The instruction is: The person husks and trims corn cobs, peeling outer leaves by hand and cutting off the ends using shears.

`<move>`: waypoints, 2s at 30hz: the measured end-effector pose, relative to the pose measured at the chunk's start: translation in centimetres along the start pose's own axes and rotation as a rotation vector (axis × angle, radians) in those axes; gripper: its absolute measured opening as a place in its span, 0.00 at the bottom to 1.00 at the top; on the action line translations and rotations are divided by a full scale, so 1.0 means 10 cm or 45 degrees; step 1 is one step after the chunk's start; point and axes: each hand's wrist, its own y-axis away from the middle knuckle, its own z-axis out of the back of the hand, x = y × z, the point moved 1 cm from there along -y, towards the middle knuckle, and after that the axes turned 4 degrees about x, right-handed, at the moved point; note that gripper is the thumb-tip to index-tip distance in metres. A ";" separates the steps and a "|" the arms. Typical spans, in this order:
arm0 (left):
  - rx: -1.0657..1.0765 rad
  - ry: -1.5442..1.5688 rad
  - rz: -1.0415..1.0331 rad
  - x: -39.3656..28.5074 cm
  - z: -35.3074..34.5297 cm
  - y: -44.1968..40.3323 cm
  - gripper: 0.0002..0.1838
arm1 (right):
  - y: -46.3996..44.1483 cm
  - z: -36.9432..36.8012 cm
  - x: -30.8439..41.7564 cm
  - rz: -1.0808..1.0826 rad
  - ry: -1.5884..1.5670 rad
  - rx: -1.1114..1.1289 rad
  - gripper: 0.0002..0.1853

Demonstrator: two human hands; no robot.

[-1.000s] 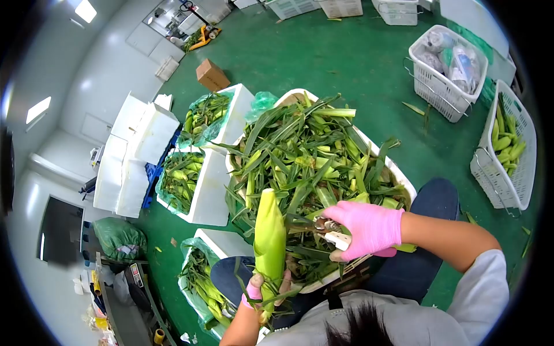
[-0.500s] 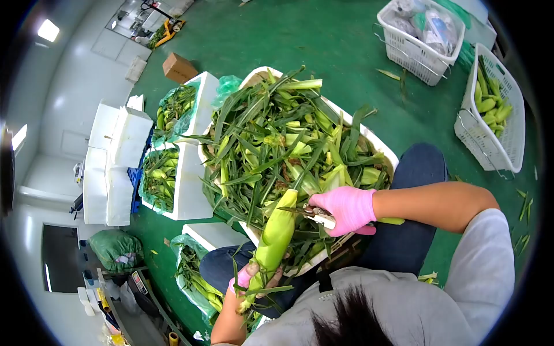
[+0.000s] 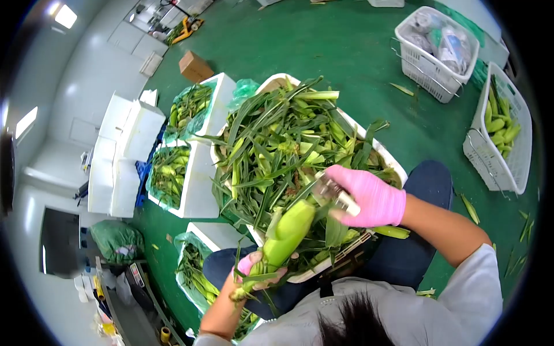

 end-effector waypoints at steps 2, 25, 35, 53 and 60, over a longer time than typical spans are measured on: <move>-0.124 -0.094 0.121 -0.10 -0.20 -0.03 0.53 | -0.22 0.07 0.28 0.528 0.541 0.087 0.29; -0.323 -0.020 -1.307 -0.10 -0.09 -0.72 0.42 | 0.30 -0.94 -0.13 -0.689 -0.844 -0.596 0.16; -0.973 -0.989 -1.252 -0.46 -0.38 -0.09 0.31 | 0.04 -0.38 0.13 -0.407 0.656 -0.412 0.28; -0.286 -0.781 -0.346 -0.39 -0.50 -0.12 0.44 | -0.15 -0.45 0.14 -0.552 -0.585 0.309 0.16; -0.634 -1.174 -0.780 -0.42 -0.61 -0.28 0.45 | 0.21 -0.73 0.22 -0.264 -0.831 -0.331 0.19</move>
